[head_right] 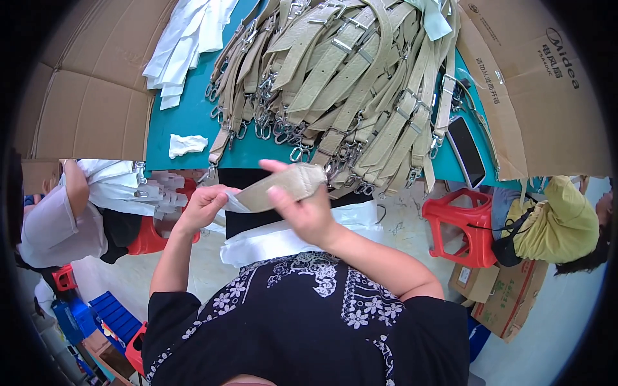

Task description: The person is wrapping individual webbing belts in white tissue paper and organizing them on a workbench.

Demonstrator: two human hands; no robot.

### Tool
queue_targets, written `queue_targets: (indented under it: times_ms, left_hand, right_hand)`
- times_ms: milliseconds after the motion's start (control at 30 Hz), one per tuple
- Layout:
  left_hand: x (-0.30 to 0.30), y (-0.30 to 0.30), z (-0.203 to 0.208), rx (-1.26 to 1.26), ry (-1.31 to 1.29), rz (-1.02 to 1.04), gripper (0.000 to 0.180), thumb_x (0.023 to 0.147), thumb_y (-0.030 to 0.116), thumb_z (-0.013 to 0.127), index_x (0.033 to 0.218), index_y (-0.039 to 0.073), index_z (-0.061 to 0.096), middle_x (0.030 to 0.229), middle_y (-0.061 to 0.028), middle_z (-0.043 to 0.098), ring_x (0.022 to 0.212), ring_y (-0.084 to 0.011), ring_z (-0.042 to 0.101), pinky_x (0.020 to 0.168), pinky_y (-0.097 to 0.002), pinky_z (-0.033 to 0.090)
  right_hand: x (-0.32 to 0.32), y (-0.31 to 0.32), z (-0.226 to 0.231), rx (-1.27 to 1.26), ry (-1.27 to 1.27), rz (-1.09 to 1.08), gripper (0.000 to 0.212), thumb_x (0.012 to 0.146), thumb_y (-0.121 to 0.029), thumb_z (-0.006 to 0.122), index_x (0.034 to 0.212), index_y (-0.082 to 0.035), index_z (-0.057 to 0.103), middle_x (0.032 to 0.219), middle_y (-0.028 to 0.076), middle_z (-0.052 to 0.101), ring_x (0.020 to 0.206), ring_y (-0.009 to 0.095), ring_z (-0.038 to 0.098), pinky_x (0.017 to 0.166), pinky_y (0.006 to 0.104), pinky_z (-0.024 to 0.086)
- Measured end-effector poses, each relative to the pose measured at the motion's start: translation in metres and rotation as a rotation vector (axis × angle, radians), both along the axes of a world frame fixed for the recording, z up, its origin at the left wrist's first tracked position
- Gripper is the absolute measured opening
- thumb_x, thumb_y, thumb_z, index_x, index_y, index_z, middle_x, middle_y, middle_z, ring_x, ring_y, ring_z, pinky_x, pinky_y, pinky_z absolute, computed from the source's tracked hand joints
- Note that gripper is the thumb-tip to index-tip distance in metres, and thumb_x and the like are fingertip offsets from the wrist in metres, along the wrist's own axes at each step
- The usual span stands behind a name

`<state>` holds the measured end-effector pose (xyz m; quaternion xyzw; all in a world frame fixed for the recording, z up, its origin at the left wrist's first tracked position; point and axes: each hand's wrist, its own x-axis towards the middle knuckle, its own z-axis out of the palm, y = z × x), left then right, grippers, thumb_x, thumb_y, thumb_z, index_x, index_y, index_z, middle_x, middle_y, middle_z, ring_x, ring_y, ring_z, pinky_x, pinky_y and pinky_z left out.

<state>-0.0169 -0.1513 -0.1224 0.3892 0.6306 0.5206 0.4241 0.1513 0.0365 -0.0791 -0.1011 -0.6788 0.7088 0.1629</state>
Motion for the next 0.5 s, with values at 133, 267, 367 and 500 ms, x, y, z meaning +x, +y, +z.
queue_targets:
  times_ms: [133,267,367,500]
  left_hand:
    - [0.002,0.002,0.001,0.002,0.039,-0.007,0.024,0.092,0.018,0.050,0.098,0.000,0.064,0.090,-0.0075,0.064,0.081,-0.0126,0.058,0.071,-0.0256,0.046]
    - [0.011,0.020,0.017,0.110,0.126,-0.021,0.022,0.091,0.016,0.052,0.095,-0.001,0.063,0.087,-0.0088,0.064,0.079,-0.0149,0.059,0.071,-0.0258,0.046]
    - [0.016,0.027,0.025,0.138,0.211,0.019,0.020,0.090,0.016,0.053,0.094,0.000,0.063,0.085,-0.0100,0.063,0.076,-0.0166,0.059,0.067,-0.0258,0.046]
    - [0.032,0.037,0.035,-0.035,0.463,0.108,0.020,0.089,0.019,0.053,0.090,0.002,0.063,0.080,-0.0098,0.062,0.068,-0.0198,0.059,0.057,-0.0276,0.045]
  right_hand:
    - [0.003,0.004,0.019,0.046,-0.107,-0.064,0.038,0.095,-0.022,0.039,0.123,0.002,0.046,0.098,0.007,0.062,0.073,0.008,0.057,0.057,0.0189,0.043]
    - [-0.007,-0.022,-0.022,0.279,-0.034,0.002,0.032,0.092,-0.018,0.047,0.119,-0.001,0.052,0.098,0.008,0.055,0.090,0.016,0.052,0.080,0.0274,0.041]
    - [-0.006,-0.027,-0.025,0.268,-0.083,0.052,0.032,0.092,-0.017,0.047,0.120,-0.003,0.053,0.107,0.010,0.054,0.099,0.019,0.049,0.085,0.0287,0.039]
    - [0.000,-0.029,-0.018,0.205,-0.060,-0.025,0.037,0.089,-0.018,0.052,0.123,-0.003,0.050,0.100,0.009,0.057,0.084,0.015,0.053,0.077,0.0274,0.043]
